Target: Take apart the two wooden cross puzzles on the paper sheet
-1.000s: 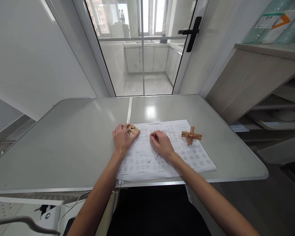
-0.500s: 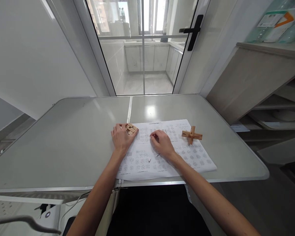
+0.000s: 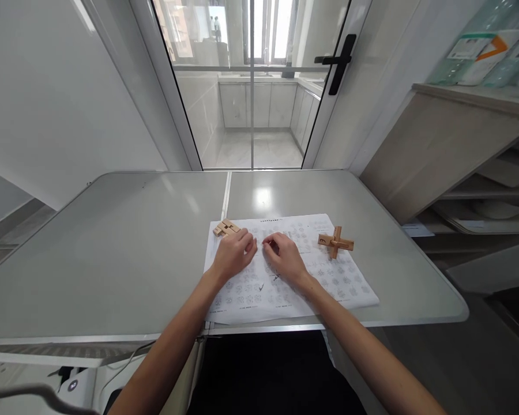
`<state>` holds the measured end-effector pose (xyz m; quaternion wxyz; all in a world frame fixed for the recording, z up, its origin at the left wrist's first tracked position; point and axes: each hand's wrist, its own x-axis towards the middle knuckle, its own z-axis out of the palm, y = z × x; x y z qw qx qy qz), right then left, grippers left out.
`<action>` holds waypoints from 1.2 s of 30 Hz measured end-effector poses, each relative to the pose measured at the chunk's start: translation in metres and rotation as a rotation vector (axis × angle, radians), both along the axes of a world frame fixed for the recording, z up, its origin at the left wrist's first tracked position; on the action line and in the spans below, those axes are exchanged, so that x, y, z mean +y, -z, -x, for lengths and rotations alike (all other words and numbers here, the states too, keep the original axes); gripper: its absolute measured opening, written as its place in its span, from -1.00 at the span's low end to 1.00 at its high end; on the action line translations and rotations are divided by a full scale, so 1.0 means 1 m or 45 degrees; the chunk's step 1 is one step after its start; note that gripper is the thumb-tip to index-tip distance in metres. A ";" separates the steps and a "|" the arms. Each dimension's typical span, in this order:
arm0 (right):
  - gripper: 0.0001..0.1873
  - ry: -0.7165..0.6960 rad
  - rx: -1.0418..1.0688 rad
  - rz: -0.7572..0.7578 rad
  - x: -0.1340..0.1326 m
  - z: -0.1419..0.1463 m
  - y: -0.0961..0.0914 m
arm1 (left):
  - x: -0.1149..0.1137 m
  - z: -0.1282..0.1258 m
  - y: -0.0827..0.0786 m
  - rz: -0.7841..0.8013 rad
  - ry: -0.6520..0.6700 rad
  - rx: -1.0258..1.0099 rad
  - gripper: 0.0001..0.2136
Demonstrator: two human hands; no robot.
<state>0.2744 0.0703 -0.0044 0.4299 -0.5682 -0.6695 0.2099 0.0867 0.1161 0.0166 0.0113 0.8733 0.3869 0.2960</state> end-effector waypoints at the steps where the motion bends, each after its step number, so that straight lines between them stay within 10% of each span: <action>1: -0.87 0.000 0.000 -0.001 0.000 0.000 0.000 | -0.001 -0.001 0.003 0.012 0.055 0.020 -0.66; 8: -0.87 -0.002 0.009 0.002 0.001 0.000 0.001 | -0.006 -0.002 0.013 0.067 0.282 0.071 -0.63; 36: -0.84 -0.009 0.063 0.001 -0.002 -0.002 -0.001 | -0.006 -0.001 0.015 0.079 0.304 0.074 -0.65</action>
